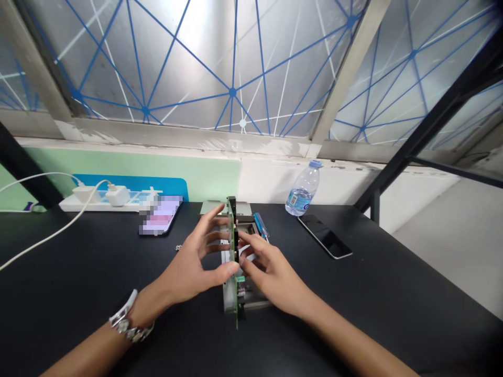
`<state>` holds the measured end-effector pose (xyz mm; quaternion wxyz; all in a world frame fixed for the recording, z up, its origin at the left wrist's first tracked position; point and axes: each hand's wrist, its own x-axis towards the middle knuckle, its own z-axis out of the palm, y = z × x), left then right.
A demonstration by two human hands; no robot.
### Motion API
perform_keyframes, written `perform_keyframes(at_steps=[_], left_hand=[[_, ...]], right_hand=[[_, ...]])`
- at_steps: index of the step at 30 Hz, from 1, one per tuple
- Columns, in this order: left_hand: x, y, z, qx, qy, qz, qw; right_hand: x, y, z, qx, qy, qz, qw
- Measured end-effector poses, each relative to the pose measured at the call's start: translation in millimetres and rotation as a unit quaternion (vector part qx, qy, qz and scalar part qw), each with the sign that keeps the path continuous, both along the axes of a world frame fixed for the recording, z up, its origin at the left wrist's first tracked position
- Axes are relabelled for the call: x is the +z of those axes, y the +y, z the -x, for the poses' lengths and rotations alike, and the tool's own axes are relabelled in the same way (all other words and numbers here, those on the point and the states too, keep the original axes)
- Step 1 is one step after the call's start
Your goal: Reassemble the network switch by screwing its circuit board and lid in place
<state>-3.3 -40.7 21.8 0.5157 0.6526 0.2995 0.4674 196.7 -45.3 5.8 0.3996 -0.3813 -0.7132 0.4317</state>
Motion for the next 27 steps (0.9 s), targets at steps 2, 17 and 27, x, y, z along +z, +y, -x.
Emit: perform_keyframes(at_steps=[2, 17, 27], left_hand=[[-0.8, 1, 1, 0.013, 0.006, -0.016, 1.000], [1.4, -2, 3, 0.040, 0.053, -0.243, 0.968], [2.4, 7, 14, -0.023, 0.156, -0.345, 0.925]], right_hand=[[1.4, -2, 2, -0.006, 0.011, 0.010, 1.000], [18.2, 3, 10, 0.013, 0.057, 0.135, 0.989], [22.1, 3, 12, 0.002, 0.121, 0.234, 0.965]])
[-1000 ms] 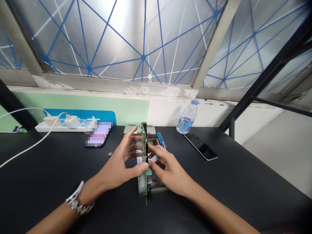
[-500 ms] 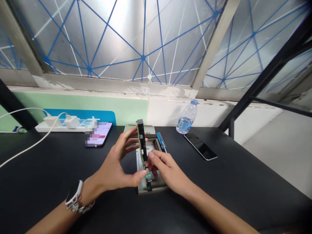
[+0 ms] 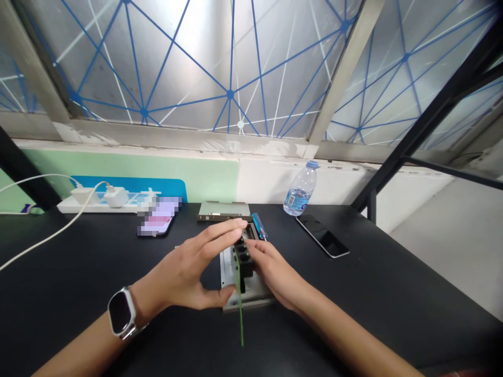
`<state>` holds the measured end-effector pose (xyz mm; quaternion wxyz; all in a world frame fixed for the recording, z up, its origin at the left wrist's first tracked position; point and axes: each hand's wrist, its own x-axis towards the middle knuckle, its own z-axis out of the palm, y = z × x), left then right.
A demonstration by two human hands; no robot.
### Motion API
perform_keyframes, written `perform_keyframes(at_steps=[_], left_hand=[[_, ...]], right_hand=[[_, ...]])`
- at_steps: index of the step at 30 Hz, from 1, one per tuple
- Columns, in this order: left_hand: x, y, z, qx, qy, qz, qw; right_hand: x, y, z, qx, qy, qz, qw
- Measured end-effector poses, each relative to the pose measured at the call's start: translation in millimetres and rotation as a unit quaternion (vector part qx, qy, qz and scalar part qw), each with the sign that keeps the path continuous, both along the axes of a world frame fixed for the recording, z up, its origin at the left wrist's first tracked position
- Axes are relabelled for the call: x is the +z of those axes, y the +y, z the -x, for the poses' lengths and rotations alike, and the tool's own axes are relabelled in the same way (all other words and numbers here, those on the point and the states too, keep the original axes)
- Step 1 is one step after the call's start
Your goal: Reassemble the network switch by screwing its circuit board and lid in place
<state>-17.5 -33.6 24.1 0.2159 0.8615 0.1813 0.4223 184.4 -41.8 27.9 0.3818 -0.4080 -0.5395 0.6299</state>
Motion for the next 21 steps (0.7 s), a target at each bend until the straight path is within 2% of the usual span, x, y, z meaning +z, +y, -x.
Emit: perform_keyframes(at_steps=[6, 11, 14, 16, 19, 21], left_hand=[[-3.5, 4, -3, 0.044, 0.066, -0.044, 0.996], [-13.8, 7, -4, 0.117, 0.097, -0.014, 0.988], [-19.5, 7, -8, 0.120, 0.051, 0.060, 0.990], [-20.6, 4, -11, 0.096, -0.004, 0.153, 0.984], [-18.5, -3, -17, 0.056, -0.076, 0.291, 0.952], [-16.5, -9, -22, 0.044, -0.102, 0.332, 0.937]], right_hand=[[-3.8, 3, -2, -0.026, -0.007, -0.038, 0.999], [-3.7, 5, -2, -0.057, -0.005, -0.086, 0.995], [-5.3, 9, -6, -0.073, 0.009, -0.112, 0.991], [-7.5, 12, -9, -0.087, 0.011, -0.133, 0.987], [-11.4, 15, -12, -0.105, 0.008, -0.158, 0.982], [-13.5, 16, -12, -0.117, 0.001, -0.169, 0.979]])
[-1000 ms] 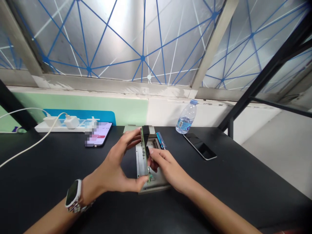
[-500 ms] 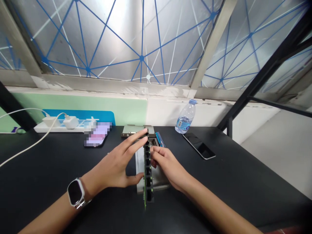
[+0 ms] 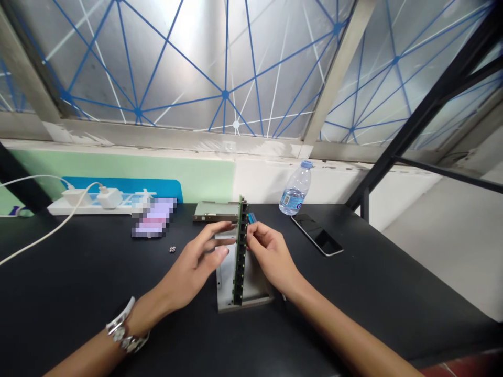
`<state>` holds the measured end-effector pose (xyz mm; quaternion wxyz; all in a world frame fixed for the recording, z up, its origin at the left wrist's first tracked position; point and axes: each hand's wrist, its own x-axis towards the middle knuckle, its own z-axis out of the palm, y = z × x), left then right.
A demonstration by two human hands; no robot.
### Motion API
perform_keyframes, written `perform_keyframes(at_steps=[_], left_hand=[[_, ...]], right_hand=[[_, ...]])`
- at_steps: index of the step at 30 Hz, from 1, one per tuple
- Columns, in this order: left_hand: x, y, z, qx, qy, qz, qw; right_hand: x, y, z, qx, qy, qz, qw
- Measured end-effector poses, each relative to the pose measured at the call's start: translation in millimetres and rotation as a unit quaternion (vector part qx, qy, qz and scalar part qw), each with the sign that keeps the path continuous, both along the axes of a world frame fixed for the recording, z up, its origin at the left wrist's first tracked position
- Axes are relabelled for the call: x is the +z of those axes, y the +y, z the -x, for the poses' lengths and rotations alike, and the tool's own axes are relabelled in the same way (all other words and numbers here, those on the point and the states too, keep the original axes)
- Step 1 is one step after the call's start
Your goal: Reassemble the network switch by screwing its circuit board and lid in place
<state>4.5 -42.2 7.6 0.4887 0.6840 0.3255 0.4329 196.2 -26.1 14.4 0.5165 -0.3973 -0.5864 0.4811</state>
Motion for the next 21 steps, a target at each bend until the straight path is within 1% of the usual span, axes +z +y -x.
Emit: perform_keyframes(at_steps=[3, 6, 8, 10, 12, 14, 16, 19, 21], left_hand=[[1.2, -5, -7, 0.022, -0.015, 0.025, 0.999], [0.7, -2, -9, 0.043, -0.046, 0.047, 0.997], [0.5, 3, -8, 0.048, -0.085, 0.060, 0.993], [1.0, 8, -5, 0.060, -0.137, 0.082, 0.985], [2.4, 12, -2, 0.077, -0.194, 0.110, 0.972], [4.2, 13, -1, 0.085, -0.239, 0.132, 0.958], [5.3, 14, 0, 0.077, -0.263, 0.148, 0.950], [4.1, 13, -1, 0.054, -0.271, 0.175, 0.945], [2.0, 13, -3, 0.048, -0.271, 0.189, 0.943]], right_hand=[[-1.3, -1, 3, -0.016, -0.008, -0.010, 1.000], [-1.0, -4, 4, -0.016, -0.014, -0.012, 1.000], [-0.5, -6, 1, -0.010, -0.035, -0.017, 0.999], [-0.4, -6, -4, -0.014, -0.063, -0.039, 0.997], [-1.1, -5, -9, -0.033, -0.075, -0.060, 0.995], [-2.5, -2, -12, -0.042, -0.066, -0.055, 0.995], [-4.4, 0, -12, -0.014, -0.056, -0.025, 0.998], [-6.6, -5, -7, 0.056, -0.053, 0.020, 0.997], [-6.4, -12, -2, 0.075, -0.043, 0.026, 0.996]])
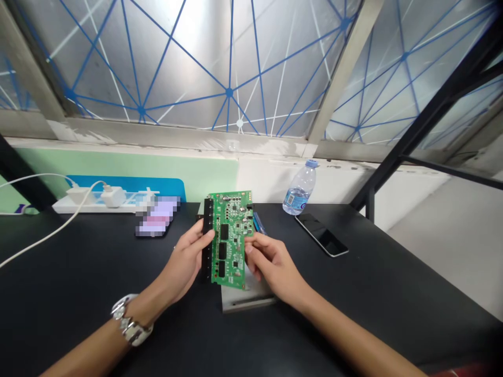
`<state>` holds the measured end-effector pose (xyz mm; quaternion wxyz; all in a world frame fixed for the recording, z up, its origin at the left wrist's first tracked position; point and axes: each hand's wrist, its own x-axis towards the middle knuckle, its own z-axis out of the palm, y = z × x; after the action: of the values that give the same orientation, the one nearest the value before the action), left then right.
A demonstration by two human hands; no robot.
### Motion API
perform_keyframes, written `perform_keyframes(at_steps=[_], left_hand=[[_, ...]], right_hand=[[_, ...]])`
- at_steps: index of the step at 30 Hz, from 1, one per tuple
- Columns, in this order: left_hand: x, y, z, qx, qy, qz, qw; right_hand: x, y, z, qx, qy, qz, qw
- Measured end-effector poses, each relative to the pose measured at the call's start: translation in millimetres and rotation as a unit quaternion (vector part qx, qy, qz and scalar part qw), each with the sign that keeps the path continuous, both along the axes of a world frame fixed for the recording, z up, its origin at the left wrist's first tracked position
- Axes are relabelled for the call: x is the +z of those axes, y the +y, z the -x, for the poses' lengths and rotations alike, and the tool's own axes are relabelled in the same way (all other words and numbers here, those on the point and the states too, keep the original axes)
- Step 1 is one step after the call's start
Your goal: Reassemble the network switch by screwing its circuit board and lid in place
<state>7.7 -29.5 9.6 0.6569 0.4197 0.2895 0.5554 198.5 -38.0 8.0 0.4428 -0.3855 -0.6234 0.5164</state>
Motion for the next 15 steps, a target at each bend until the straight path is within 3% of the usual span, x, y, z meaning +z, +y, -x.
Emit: perform_keyframes(at_steps=[9, 15], left_hand=[[-4.9, -5, -10, 0.057, 0.001, 0.049, 0.997], [-13.0, -10, -12, 0.045, 0.042, 0.086, 0.994]], right_hand=[[0.7, -21, 15, 0.106, 0.085, -0.017, 0.991], [-1.3, -27, 22, 0.111, 0.094, 0.018, 0.989]])
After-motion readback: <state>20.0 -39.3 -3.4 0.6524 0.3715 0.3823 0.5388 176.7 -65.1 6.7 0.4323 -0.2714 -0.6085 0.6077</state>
